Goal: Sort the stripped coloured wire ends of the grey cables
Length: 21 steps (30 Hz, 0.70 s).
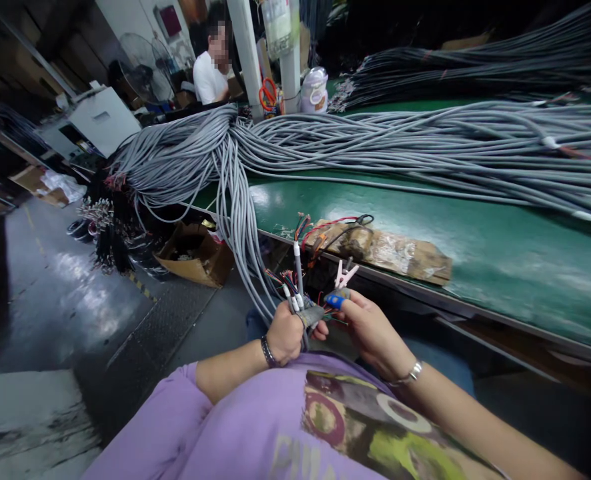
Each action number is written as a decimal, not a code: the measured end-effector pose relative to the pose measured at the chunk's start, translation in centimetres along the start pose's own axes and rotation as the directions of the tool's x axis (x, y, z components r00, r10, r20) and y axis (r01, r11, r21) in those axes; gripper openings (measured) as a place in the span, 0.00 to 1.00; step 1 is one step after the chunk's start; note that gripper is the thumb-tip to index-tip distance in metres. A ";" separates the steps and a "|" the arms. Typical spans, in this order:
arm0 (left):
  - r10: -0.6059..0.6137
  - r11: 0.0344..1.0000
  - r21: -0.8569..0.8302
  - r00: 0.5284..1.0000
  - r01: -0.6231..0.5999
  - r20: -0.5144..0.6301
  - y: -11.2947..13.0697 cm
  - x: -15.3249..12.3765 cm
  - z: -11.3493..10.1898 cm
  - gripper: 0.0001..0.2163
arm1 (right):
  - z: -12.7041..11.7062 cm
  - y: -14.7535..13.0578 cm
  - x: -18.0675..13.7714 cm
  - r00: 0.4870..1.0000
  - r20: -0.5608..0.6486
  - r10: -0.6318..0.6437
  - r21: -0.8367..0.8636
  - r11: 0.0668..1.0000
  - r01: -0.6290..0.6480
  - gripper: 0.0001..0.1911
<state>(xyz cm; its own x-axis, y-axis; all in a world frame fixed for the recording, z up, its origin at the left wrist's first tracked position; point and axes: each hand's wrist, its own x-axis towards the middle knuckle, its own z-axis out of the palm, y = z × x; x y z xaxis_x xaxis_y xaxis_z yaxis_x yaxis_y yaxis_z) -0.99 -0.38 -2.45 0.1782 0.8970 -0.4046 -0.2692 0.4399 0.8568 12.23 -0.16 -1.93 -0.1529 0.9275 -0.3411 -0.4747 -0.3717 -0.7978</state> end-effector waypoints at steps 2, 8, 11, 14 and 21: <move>-0.011 1.000 -0.009 1.000 0.011 0.006 0.2 -0.1 -0.2 0.20 | -0.9 -0.1 0.6 0.995 -0.093 -0.020 0.069 0.997 0.026 0.13; -0.099 0.995 -0.022 0.990 0.101 0.101 1.6 0.0 -0.3 0.19 | -3.6 -0.3 2.1 0.989 -0.135 0.054 0.164 0.986 -0.031 0.18; -0.102 0.995 0.016 0.985 0.101 0.139 2.1 0.3 0.0 0.19 | -3.7 -0.7 1.9 0.987 -0.149 -0.063 0.001 0.998 0.064 0.23; -0.094 0.992 0.097 0.984 0.080 0.152 2.0 0.5 0.2 0.19 | -3.3 -1.4 1.2 0.960 -0.156 -0.234 -0.218 0.956 0.197 0.24; -0.091 0.970 0.241 0.975 0.040 0.205 0.8 0.2 -0.1 0.17 | -1.9 -2.1 0.0 0.995 0.100 -0.009 -0.266 0.963 0.036 0.27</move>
<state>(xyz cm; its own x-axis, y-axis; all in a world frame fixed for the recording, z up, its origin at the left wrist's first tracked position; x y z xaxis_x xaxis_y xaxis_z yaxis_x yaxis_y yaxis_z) -1.20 0.18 -1.92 0.3921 0.8250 -0.4070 -0.0255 0.4520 0.8917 14.93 0.60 -1.20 -0.2345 0.9303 -0.2821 -0.2324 -0.3354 -0.9130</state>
